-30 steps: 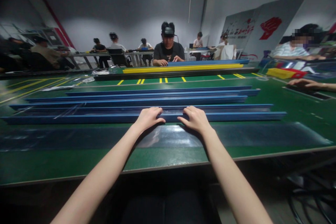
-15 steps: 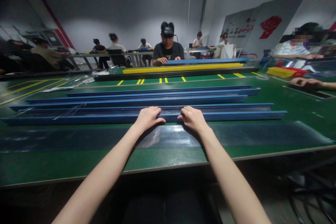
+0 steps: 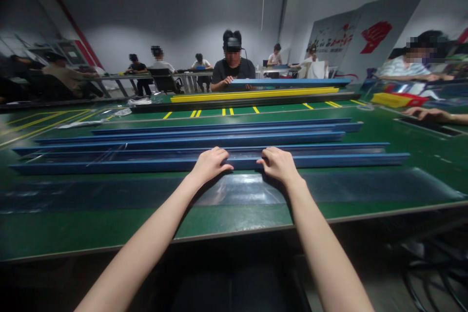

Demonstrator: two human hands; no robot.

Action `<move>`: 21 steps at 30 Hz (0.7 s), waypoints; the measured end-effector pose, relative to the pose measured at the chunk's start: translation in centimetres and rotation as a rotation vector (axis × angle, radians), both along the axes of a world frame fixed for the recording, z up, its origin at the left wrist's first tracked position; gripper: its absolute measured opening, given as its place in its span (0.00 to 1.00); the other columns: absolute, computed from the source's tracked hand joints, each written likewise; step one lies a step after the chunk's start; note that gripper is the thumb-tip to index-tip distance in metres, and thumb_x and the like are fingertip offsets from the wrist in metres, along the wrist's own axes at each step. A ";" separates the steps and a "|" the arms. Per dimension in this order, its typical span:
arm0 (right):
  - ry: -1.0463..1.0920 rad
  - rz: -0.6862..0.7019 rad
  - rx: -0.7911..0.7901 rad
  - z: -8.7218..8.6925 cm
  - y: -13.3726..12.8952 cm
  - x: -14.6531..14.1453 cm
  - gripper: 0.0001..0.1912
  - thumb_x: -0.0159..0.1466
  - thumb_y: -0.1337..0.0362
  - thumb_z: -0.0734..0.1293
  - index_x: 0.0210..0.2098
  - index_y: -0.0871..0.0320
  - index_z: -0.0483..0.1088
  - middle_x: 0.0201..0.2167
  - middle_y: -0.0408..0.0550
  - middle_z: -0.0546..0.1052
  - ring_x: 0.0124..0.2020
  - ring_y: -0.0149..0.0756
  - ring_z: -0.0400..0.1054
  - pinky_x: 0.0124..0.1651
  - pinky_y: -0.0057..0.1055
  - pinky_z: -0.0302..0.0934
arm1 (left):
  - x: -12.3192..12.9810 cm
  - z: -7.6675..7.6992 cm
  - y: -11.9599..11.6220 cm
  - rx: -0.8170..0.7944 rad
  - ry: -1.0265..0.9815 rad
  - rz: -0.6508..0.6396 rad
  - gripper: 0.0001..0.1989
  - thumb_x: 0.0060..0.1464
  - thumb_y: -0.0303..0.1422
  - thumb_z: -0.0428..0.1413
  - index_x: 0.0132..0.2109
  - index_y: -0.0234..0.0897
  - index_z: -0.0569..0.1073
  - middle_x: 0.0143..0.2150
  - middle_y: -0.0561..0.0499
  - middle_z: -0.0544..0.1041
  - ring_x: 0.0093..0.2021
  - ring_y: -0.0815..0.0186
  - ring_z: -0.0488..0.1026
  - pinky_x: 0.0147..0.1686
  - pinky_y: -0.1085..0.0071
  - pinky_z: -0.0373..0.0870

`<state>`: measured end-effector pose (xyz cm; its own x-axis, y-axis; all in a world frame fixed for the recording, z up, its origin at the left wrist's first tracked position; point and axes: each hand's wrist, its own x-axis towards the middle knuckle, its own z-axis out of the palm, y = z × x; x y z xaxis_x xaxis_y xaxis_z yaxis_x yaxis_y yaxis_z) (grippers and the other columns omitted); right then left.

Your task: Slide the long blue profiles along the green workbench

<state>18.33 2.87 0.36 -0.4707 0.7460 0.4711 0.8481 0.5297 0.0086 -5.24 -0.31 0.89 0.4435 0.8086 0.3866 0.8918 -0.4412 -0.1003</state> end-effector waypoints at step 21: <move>-0.012 0.090 -0.152 0.0 -0.1 -1.5 0.17 0.60 0.57 0.59 0.43 0.56 0.71 0.42 0.49 0.75 0.43 0.39 0.68 0.45 0.31 0.57 | 0.1 -0.2 0.3 -0.031 0.024 0.006 0.13 0.53 0.44 0.53 0.37 0.38 0.71 0.38 0.51 0.76 0.40 0.63 0.71 0.35 0.71 0.64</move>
<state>16.82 2.73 0.40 -0.5436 0.7629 0.3501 0.7976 0.5994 -0.0675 -5.19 -0.06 0.73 0.4473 0.8230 0.3501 0.8920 -0.4389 -0.1081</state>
